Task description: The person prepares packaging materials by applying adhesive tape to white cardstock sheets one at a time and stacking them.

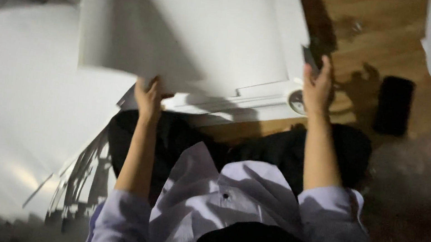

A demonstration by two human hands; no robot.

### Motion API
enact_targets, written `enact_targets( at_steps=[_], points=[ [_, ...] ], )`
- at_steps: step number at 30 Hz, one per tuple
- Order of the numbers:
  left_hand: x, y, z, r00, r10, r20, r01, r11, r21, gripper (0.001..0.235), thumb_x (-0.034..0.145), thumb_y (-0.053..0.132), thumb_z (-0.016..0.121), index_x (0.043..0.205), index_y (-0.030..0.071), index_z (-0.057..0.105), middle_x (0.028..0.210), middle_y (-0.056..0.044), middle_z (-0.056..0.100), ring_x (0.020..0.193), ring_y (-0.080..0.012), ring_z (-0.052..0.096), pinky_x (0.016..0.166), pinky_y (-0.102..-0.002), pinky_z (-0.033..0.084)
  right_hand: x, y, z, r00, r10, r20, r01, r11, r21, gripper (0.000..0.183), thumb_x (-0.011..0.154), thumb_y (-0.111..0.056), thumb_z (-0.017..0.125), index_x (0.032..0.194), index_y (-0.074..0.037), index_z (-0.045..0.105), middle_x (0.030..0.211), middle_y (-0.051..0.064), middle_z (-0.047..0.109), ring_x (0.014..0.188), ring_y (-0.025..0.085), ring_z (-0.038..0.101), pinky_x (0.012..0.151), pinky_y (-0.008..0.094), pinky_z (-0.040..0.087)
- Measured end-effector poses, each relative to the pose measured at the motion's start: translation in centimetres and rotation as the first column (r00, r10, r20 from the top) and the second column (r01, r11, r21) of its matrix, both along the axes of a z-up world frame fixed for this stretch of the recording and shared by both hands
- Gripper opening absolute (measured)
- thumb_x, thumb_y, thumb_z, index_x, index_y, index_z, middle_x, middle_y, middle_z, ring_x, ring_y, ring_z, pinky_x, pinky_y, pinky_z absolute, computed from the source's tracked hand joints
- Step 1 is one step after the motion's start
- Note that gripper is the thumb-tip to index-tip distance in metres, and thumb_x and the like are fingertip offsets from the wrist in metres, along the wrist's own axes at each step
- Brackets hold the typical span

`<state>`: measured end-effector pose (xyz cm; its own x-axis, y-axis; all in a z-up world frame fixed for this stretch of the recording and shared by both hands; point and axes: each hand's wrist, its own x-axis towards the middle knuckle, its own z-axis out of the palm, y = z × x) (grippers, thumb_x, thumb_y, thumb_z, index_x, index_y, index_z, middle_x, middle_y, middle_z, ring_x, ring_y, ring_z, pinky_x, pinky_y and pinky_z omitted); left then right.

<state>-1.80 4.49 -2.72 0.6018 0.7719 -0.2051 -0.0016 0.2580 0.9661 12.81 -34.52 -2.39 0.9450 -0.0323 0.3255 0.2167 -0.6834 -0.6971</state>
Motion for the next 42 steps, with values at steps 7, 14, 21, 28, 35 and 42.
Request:
enact_targets(
  at_steps=[7,14,21,28,35,42],
  points=[
    [-4.4,6.8,6.6,0.978,0.030,0.205,-0.076,0.972,0.221,0.024,0.080,0.020,0.062,0.101,0.016,0.052,0.083,-0.003,0.052,0.074,-0.0123,0.048,0.062,-0.030,0.045,-0.1,0.2,-0.6,0.990,0.125,0.062,-0.123,0.992,-0.026,0.043,0.095,-0.020,0.057,0.130,-0.001,0.039,0.124,0.026,0.048,0.111,0.039,0.048,0.093,0.043,0.038],
    [-24.9,17.0,3.2,0.969,0.240,-0.063,0.012,0.209,0.978,0.048,0.075,-0.016,0.072,0.117,-0.011,0.049,0.113,-0.024,0.058,0.105,-0.0279,0.058,0.097,-0.026,0.043,-1.3,1.3,0.5,0.962,0.273,0.011,-0.272,0.950,0.157,0.041,0.098,-0.008,0.050,0.133,-0.002,0.029,0.126,0.032,0.042,0.109,0.040,0.051,0.091,0.042,0.041],
    [-28.9,14.8,1.9,0.722,0.689,0.060,-0.675,0.721,-0.154,0.026,0.069,0.015,0.064,0.067,0.014,0.039,0.069,-0.002,0.031,0.067,-0.0145,0.032,0.059,-0.035,0.037,-1.0,1.4,-0.6,0.950,0.305,0.071,-0.310,0.948,0.071,0.039,0.098,-0.005,0.055,0.131,0.003,0.035,0.126,0.028,0.041,0.108,0.037,0.049,0.085,0.039,0.043],
    [-27.4,17.0,-3.8,0.645,0.755,-0.123,-0.752,0.596,-0.281,0.079,0.067,0.015,0.073,0.128,0.006,0.023,0.109,-0.017,0.053,0.086,-0.0273,0.060,0.060,-0.037,0.059,-0.9,0.7,-1.8,0.960,0.279,-0.035,-0.276,0.958,0.081,0.041,0.099,-0.009,0.052,0.133,0.001,0.032,0.123,0.029,0.044,0.097,0.033,0.054,0.080,0.037,0.044],
    [-28.5,9.9,0.8,0.518,0.842,-0.150,-0.567,0.469,0.677,0.113,0.079,0.019,0.083,0.139,0.016,-0.013,0.146,-0.024,-0.006,0.137,-0.0376,0.016,0.113,-0.051,0.025,-0.4,0.3,-2.6,0.968,0.249,0.036,-0.250,0.966,0.061,0.041,0.098,-0.011,0.054,0.130,0.005,0.035,0.125,0.029,0.043,0.106,0.036,0.051,0.084,0.038,0.044],
    [-19.8,11.2,2.3,0.740,0.481,-0.471,0.504,0.067,0.861,0.085,0.095,0.057,0.053,0.147,0.017,-0.001,0.149,-0.005,-0.016,0.139,-0.0308,-0.004,0.109,-0.062,0.015,-1.0,1.0,-2.0,0.971,0.236,-0.028,-0.236,0.972,-0.011,0.041,0.096,-0.013,0.056,0.131,0.000,0.039,0.100,0.022,0.057,0.082,0.029,0.055,0.071,0.040,0.043]
  ],
)
